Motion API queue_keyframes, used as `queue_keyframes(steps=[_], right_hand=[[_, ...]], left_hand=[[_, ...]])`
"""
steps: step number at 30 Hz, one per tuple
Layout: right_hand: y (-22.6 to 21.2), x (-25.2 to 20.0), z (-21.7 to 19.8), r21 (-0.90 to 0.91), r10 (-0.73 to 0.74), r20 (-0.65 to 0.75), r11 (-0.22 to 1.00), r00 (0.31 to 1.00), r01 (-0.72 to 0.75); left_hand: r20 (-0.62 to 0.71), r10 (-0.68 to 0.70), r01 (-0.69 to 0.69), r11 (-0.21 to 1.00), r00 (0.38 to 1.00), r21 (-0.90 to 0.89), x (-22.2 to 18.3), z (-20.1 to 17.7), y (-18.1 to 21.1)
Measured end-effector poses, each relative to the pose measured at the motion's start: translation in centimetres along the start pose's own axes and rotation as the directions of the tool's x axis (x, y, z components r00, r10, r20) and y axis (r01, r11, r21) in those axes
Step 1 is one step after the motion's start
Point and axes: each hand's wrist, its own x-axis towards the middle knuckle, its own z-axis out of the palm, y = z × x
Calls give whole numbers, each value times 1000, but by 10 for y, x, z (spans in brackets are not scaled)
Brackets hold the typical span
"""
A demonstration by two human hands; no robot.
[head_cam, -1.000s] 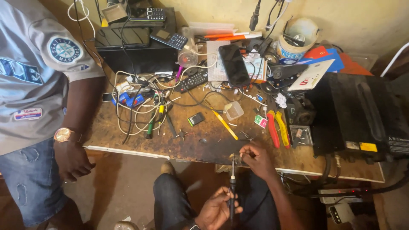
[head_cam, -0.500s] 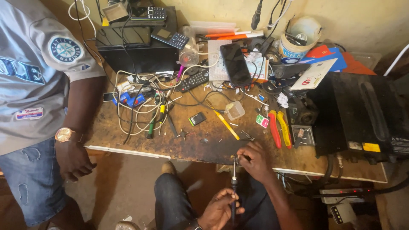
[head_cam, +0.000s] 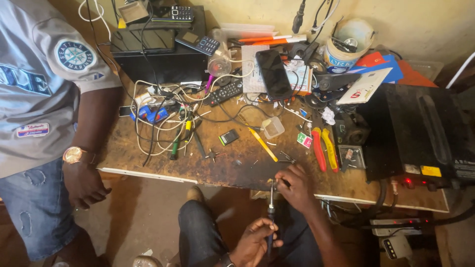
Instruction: Repairing a mobile phone by soldering wires and components on a circuit board.
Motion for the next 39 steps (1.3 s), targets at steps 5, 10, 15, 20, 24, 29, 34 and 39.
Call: queue_keyframes(steps=[5, 10, 15, 20, 24, 29, 34, 39], right_hand=[[5, 0, 1, 68, 26, 5, 997, 1000, -26], [13, -3, 10, 17, -44, -110, 999, 993, 46], [9, 0, 6, -34, 9, -23, 999, 1000, -10], [3, 2, 0, 46, 68, -9, 997, 998, -68], [4, 2, 5, -37, 22, -38, 999, 999, -23], [-3, 2, -3, 45, 63, -21, 997, 998, -62], [-6, 3, -2, -27, 54, -91, 998, 994, -57], [-13, 7, -6, -7, 6, -74, 1000, 997, -6]], left_hand=[[-39, -13, 13, 1000, 999, 2, -1, 3, 4], [-52, -13, 13, 1000, 999, 12, 1, 1, 2], [15, 4, -3, 999, 1000, -43, 3, -6, -1], [-12, 35, -36, 999, 999, -33, 3, -6, 3], [14, 22, -22, 999, 1000, -27, -2, -2, 6], [17, 37, -37, 999, 999, -33, -3, -1, 10], [10, 53, -53, 998, 999, -28, 2, -3, 10], [36, 78, -76, 996, 996, -47, 5, -10, 7]])
